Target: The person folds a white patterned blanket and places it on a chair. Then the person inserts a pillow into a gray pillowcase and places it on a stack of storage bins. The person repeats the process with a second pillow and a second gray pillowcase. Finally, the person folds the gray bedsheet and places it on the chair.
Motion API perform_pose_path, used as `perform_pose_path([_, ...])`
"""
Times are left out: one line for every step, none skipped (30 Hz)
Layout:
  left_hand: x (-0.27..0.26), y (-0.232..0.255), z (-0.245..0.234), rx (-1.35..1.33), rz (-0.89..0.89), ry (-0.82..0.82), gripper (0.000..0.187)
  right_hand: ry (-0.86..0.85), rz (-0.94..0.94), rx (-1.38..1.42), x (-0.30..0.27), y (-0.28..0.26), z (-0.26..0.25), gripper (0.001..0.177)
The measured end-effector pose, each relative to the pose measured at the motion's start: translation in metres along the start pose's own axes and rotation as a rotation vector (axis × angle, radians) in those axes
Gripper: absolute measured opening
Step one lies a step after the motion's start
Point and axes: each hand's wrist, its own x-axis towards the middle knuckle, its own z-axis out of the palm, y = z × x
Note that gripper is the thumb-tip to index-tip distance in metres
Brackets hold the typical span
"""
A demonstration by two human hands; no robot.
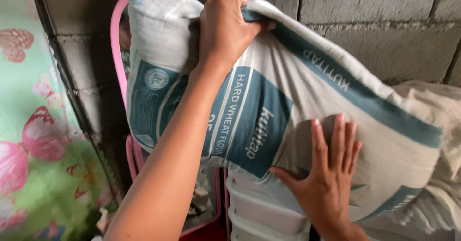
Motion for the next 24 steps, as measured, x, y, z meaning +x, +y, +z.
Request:
perform_pose_path([0.005, -0.004, 0.003, -0.019, 0.007, 0.022, 0.032, 0.02, -0.03, -0.016, 0.009, 0.005, -0.001, 0.128])
perform_pose_path([0.01, -0.012, 0.007, -0.036, 0.029, 0.049, 0.031, 0.04, -0.06, -0.033, 0.021, 0.012, -0.001, 0.128])
perform_pose_path([0.016, -0.021, 0.012, -0.054, 0.052, 0.077, 0.03, 0.06, -0.09, -0.051, 0.034, 0.019, -0.001, 0.127])
perform_pose_path([0.021, -0.034, 0.02, -0.072, 0.074, 0.104, 0.03, 0.068, -0.105, -0.067, 0.046, 0.025, 0.001, 0.125])
perform_pose_path([0.024, -0.049, 0.03, -0.075, 0.037, 0.119, 0.032, 0.072, -0.12, -0.084, 0.057, 0.031, 0.002, 0.123])
perform_pose_path([0.026, -0.066, 0.044, -0.077, 0.0, 0.133, 0.034, 0.076, -0.135, -0.1, 0.067, 0.038, 0.004, 0.121])
perform_pose_path([0.025, -0.084, 0.06, -0.079, -0.043, 0.145, 0.036, 0.072, -0.156, -0.122, 0.075, 0.047, 0.008, 0.119])
perform_pose_path([0.02, -0.099, 0.082, -0.082, -0.031, 0.195, 0.042, 0.068, -0.176, -0.144, 0.083, 0.056, 0.014, 0.118])
perform_pose_path([0.013, -0.111, 0.103, -0.082, -0.018, 0.245, 0.048, 0.063, -0.198, -0.162, 0.089, 0.064, 0.022, 0.116])
perform_pose_path([0.01, -0.123, 0.119, -0.081, -0.006, 0.295, 0.054, 0.042, -0.218, -0.164, 0.094, 0.073, 0.03, 0.117])
perform_pose_path([0.004, -0.133, 0.127, -0.003, -0.132, 0.119, 0.05, 0.023, -0.238, -0.162, 0.1, 0.083, 0.039, 0.117])
perform_pose_path([-0.01, -0.136, 0.133, 0.075, -0.256, -0.058, 0.045, 0.004, -0.258, -0.161, 0.106, 0.093, 0.049, 0.118])
perform_pose_path([-0.021, -0.136, 0.137, 0.151, -0.379, -0.244, 0.041, -0.021, -0.268, -0.153, 0.11, 0.103, 0.058, 0.117])
perform_pose_path([-0.022, -0.135, 0.138, 0.204, -0.292, -0.189, 0.037, -0.045, -0.278, -0.145, 0.118, 0.114, 0.066, 0.116])
perform_pose_path([-0.024, -0.131, 0.137, 0.255, -0.206, -0.144, 0.034, -0.075, -0.281, -0.137, 0.124, 0.123, 0.074, 0.116])
perform_pose_path([-0.026, -0.127, 0.134, 0.304, -0.118, -0.098, 0.031, -0.103, -0.272, -0.143, 0.133, 0.132, 0.08, 0.116])
perform_pose_path([-0.027, -0.124, 0.128, 0.286, -0.113, -0.015, 0.033, -0.13, -0.258, -0.148, 0.141, 0.141, 0.085, 0.116])
perform_pose_path([-0.033, -0.123, 0.12, 0.267, -0.107, 0.069, 0.038, -0.157, -0.244, -0.153, 0.149, 0.148, 0.089, 0.117])
perform_pose_path([-0.052, -0.122, 0.108, 0.248, -0.11, 0.146, 0.05, -0.178, -0.242, -0.14, 0.153, 0.156, 0.093, 0.117])
perform_pose_path([-0.076, -0.123, 0.092, 0.23, -0.112, 0.222, 0.061, -0.2, -0.239, -0.126, 0.157, 0.164, 0.095, 0.118])
perform_pose_path([-0.102, -0.126, 0.071, 0.395, -0.194, 0.232, 0.071, -0.222, -0.244, -0.109, 0.162, 0.168, 0.099, 0.118])
perform_pose_path([-0.124, -0.128, 0.053, 0.561, -0.275, 0.239, 0.084, -0.24, -0.235, -0.125, 0.164, 0.173, 0.1, 0.119])
perform_pose_path([-0.142, -0.131, 0.04, 0.591, -0.504, 0.109, 0.091, -0.258, -0.233, -0.131, 0.167, 0.174, 0.103, 0.12])
perform_pose_path([-0.154, -0.134, 0.03, 0.615, -0.733, -0.021, 0.099, -0.275, -0.231, -0.137, 0.168, 0.172, 0.107, 0.121])
